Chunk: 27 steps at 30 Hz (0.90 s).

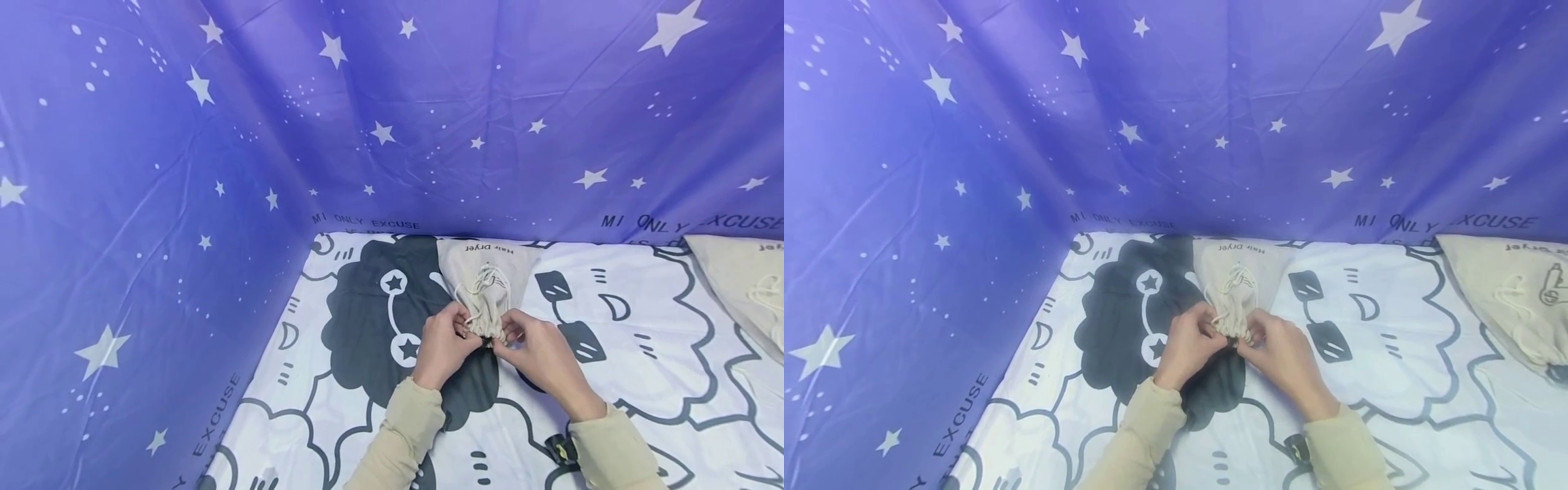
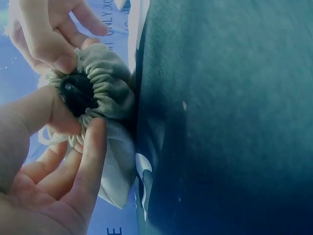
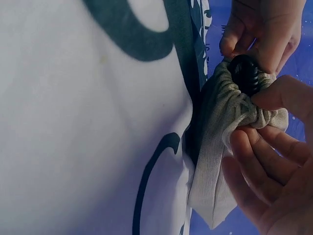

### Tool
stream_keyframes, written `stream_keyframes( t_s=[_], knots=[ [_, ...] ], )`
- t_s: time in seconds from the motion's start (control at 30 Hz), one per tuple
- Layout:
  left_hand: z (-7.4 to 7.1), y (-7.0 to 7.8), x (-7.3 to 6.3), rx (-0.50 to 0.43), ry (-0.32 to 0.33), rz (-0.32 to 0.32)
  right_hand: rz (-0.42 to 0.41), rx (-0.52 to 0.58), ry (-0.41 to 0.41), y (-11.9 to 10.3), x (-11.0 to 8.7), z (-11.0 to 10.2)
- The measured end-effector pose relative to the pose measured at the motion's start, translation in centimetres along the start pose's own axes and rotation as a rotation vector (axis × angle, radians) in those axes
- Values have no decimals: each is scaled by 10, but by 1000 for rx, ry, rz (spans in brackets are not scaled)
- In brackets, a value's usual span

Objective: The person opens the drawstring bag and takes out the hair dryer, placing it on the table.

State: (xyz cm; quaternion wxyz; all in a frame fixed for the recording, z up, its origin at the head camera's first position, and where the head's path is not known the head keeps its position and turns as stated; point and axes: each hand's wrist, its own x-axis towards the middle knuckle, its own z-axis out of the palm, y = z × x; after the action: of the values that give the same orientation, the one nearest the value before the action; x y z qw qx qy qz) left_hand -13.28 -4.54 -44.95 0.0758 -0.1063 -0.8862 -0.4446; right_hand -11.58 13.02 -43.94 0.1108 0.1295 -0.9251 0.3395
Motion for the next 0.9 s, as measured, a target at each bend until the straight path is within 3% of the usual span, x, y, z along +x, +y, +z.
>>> stream_keyframes(
  t_s=[0.4,0.67,0.9],
  knots=[
    [-5,-2,-3,-84,20,-78,24,-4,27,1,-4,-6],
    [-13,-5,-5,-104,62,-74,8,-11,72,7,-8,-10],
    [-18,-5,-6,-65,69,-92,31,-10,68,13,-12,-14]
  ],
)
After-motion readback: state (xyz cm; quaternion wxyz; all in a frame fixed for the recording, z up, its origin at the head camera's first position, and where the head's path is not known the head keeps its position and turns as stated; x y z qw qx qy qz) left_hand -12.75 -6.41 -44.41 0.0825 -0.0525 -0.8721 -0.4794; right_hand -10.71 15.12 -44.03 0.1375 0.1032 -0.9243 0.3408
